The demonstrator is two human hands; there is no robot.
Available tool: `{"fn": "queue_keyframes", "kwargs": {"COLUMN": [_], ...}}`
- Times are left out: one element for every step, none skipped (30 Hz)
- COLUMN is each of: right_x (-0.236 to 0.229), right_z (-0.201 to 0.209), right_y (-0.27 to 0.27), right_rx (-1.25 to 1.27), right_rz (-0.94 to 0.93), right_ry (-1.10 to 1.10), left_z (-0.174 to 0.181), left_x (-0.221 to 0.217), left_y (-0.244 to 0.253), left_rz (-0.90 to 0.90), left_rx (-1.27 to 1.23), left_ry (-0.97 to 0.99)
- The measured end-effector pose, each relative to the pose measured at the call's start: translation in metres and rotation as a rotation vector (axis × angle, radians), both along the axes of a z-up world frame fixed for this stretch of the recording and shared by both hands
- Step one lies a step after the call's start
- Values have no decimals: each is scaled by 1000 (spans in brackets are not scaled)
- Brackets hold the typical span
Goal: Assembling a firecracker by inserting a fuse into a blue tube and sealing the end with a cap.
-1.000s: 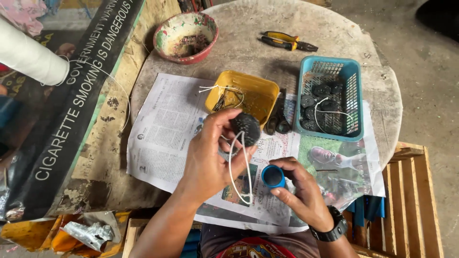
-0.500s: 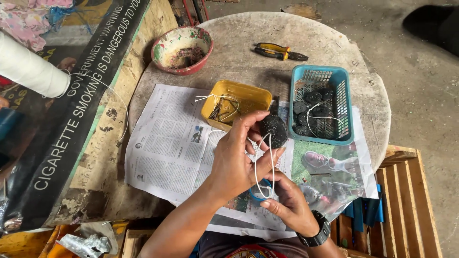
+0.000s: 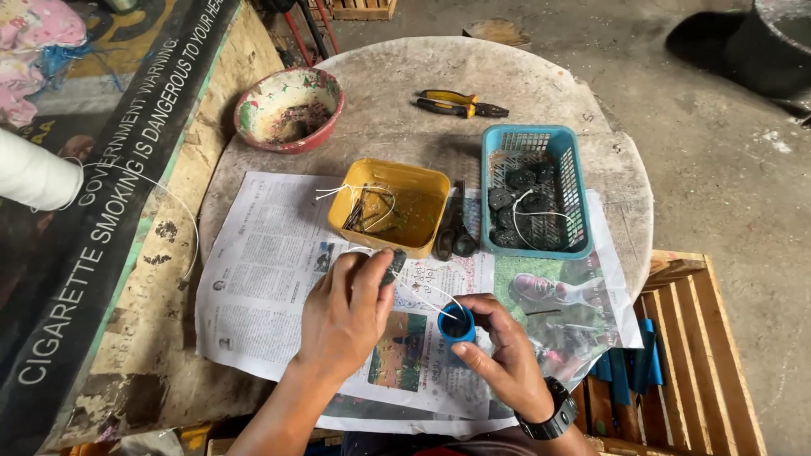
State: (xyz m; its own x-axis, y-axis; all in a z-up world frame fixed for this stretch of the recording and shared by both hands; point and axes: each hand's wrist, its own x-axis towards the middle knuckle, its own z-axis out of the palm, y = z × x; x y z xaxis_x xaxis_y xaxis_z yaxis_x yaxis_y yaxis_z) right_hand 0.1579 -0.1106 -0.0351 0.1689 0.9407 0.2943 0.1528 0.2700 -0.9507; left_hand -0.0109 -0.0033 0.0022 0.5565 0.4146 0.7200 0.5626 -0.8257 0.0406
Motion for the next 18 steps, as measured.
{"fn": "queue_keyframes", "kwargs": {"right_x": [0,0,1,3,3,4,4,3,2,1,-1,-3,-4,-5,-6,-6,-7,-7], "right_z": [2,2,3,3,5,7,9,11,13,15,16,18,20,19,18,16,17,17], "right_y": [1,1,2,3,2,1,1,0,-1,-2,-2,-2,-1,1,2,3,4,5], "right_rx": [-4,-3,20,42,41,62,84,84,71,59,60,52,46,49,70,91,91,127], "right_rz": [-45,-43,-94,-145,-148,-161,-170,-170,-186,-202,-199,-191,-187,-188,-177,-166,-172,-156], "right_ry": [-77,-75,-187,-299,-298,-358,-417,-416,-482,-547,-547,-568,-591,-592,-564,-536,-537,-474], "left_z": [1,8,14,20,24,28,32,33,34,36,36,36,36,36,35,35,35,36], "left_x": [-2,-5,-7,-9,-9,-10,-11,-9,-7,-4,-1,3,7,10,14,17,18,18], "left_y": [-1,-4,-7,-9,-11,-12,-14,-15,-16,-16,-18,-20,-21,-25,-28,-32,-34,-35], "left_rz": [-6,-4,-26,-47,-50,-28,-3,-3,-4,-4,-1,-43,-88,-87,-102,-117,-122,-186], "left_rx": [21,22,27,32,31,38,44,44,32,19,18,-27,-69,-67,-5,57,60,-37], "left_ry": [51,53,110,167,168,302,438,439,511,583,584,625,664,663,632,601,600,599]}}
